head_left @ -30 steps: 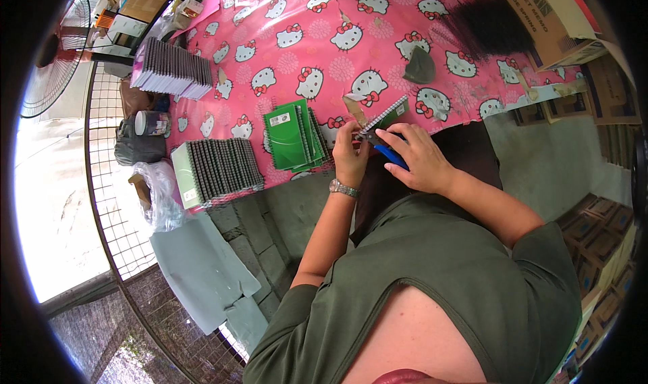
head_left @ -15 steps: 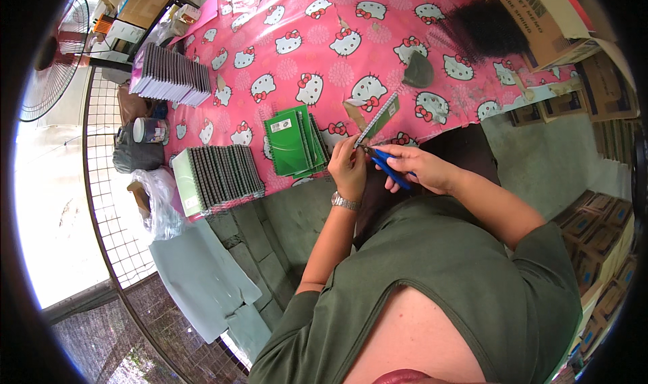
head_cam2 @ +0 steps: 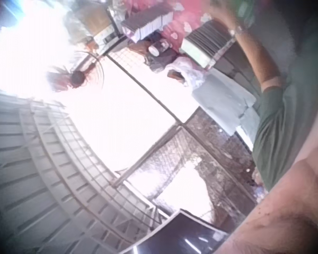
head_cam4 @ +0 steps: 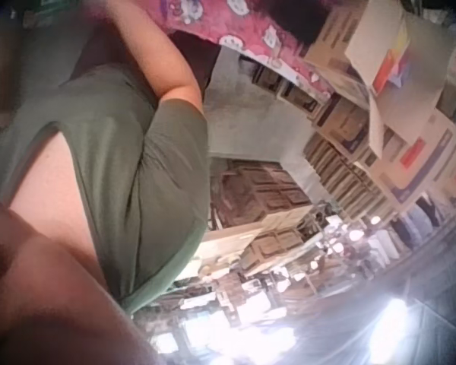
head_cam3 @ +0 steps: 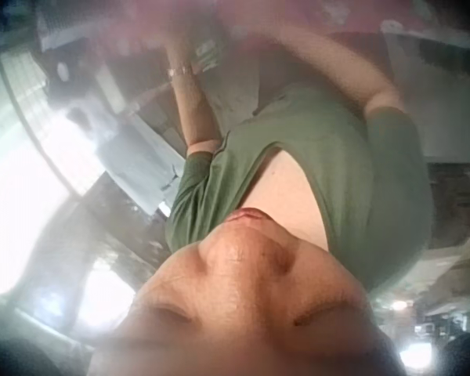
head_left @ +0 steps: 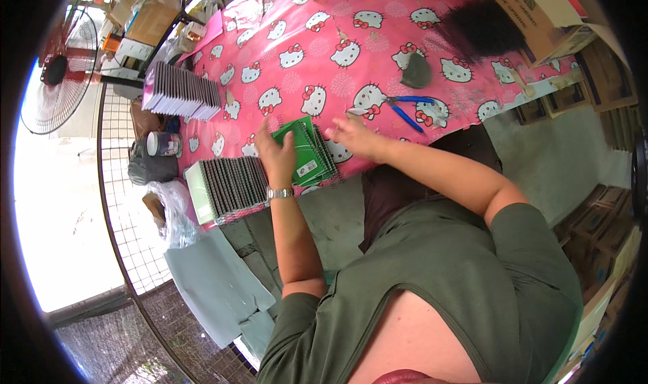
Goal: The person organizes and stacks small green notebooks, سپس inserts black spiral bindings into the pre-punched holes of individual notebooks and uses a blue tool to crimp the ends of the bindings.
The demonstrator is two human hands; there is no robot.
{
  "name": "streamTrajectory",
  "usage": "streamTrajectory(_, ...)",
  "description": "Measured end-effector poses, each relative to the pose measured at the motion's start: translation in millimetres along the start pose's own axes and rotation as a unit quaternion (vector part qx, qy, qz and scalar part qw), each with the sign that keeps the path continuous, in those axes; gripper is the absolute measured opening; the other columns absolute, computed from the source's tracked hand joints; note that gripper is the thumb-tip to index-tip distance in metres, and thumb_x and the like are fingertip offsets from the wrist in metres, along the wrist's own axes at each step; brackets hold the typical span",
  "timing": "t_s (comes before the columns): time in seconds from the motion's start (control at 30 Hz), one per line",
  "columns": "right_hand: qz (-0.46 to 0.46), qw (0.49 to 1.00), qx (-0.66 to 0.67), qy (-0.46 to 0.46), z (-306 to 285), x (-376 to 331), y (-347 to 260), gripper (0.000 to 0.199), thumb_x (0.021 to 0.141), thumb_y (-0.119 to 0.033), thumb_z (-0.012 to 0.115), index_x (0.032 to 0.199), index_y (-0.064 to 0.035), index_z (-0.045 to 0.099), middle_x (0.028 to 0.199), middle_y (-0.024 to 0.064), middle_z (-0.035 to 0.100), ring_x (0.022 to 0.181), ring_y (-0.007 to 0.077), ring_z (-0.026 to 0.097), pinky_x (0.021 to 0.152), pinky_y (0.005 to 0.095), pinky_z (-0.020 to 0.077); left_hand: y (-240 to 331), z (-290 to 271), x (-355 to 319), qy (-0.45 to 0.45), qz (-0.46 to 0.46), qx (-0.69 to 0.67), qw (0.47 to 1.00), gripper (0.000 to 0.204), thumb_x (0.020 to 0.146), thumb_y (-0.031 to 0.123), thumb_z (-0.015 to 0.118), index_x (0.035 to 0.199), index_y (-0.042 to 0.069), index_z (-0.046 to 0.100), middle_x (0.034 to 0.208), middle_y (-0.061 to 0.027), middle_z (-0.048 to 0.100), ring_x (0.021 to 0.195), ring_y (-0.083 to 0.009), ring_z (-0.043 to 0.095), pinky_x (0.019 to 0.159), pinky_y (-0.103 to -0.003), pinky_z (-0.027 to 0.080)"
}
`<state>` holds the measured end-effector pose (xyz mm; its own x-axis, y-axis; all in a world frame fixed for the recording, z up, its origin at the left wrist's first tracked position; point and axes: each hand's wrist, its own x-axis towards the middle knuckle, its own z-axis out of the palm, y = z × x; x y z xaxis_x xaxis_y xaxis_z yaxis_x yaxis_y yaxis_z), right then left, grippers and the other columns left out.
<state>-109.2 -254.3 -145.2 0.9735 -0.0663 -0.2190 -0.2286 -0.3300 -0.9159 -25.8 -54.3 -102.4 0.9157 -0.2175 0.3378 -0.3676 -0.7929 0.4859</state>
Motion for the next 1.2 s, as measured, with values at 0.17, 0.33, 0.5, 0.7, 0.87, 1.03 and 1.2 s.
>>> streamTrajectory(0.17,0.119,0.921,0.354,-0.112,40.8,21.8,15.4,0.076,0.098,-0.052,0.048,0.147,0.0034,0.032,0.155,0.0302,0.024,0.148,0.0367,0.019,0.118,0.0451,0.0221,-12.1,12.6,-19.4,-0.208,-0.301,-0.332,0.869,0.063,0.092,0.023,0.066,0.141,-0.006,0.04,0.13,-0.0189,0.057,0.125,-0.0305,0.051,0.108,-0.037,0.038)
streamTrajectory(0.33,0.179,0.966,0.163,-0.088,36.8,-8.5,-31.9,0.069,0.1,-0.038,0.049,0.151,0.0004,0.023,0.155,0.029,0.022,0.148,0.0367,0.018,0.118,0.0464,0.022,5.9,4.8,-34.5,-0.18,-0.393,-0.434,0.79,0.044,0.091,0.021,0.066,0.127,-0.002,0.052,0.116,-0.0124,0.062,0.104,-0.0232,0.062,0.091,-0.037,0.051)
streamTrajectory(0.5,0.081,0.96,0.265,-0.044,0.1,-30.1,0.1,0.071,0.094,-0.031,0.058,0.151,-0.0036,0.025,0.152,0.0255,0.027,0.143,0.0373,0.025,0.114,0.0468,0.0264,52.3,11.8,-30.0,-0.203,-0.415,-0.524,0.716,0.043,0.088,0.017,0.069,0.124,0.001,0.052,0.107,-0.0102,0.065,0.093,-0.0221,0.066,0.079,-0.035,0.056)
streamTrajectory(0.7,-0.034,0.884,0.424,0.194,-119.9,-112.9,3.4,0.091,0.081,-0.031,0.081,0.15,-0.006,0.027,0.139,0.0156,0.044,0.13,0.0287,0.042,0.109,0.0446,0.0368,206.2,23.1,-21.9,-0.322,-0.148,-0.59,0.726,0.074,0.076,0.003,0.074,0.141,-0.002,0.04,0.13,-0.0127,0.055,0.118,-0.0226,0.055,0.102,-0.036,0.044)
streamTrajectory(0.87,-0.059,0.941,0.218,0.254,-207.0,-157.9,63.4,0.104,0.075,-0.024,0.087,0.151,-0.0037,0.02,0.136,0.0142,0.047,0.127,0.0261,0.047,0.107,0.0405,0.04,268.7,101.2,-8.1,-0.473,0.028,-0.546,0.691,0.089,0.069,-0.01,0.072,0.147,0.003,0.031,0.134,-0.0078,0.05,0.121,-0.0197,0.051,0.104,-0.034,0.041)
streamTrajectory(1.03,-0.14,0.885,0.134,0.423,-204.1,-164.4,116.2,0.112,0.068,-0.019,0.091,0.151,-0.0017,0.017,0.135,0.0164,0.047,0.126,0.0265,0.048,0.108,0.0396,0.0392,306.6,151.4,-3.7,-0.551,0.137,-0.493,0.659,0.092,0.067,-0.012,0.068,0.148,0.009,0.03,0.137,-0.0066,0.046,0.127,-0.0183,0.045,0.105,-0.033,0.04)
streamTrajectory(1.2,-0.151,0.869,0.174,0.437,-195.8,-168.2,118.7,0.114,0.069,-0.016,0.09,0.152,-0.0034,0.014,0.139,0.0159,0.044,0.127,0.0258,0.049,0.107,0.0387,0.0406,296.9,180.4,-6.3,-0.613,0.055,-0.5,0.609,0.1,0.069,-0.011,0.068,0.155,0.008,0.021,0.142,-0.0081,0.045,0.13,-0.0177,0.043,0.107,-0.032,0.038)
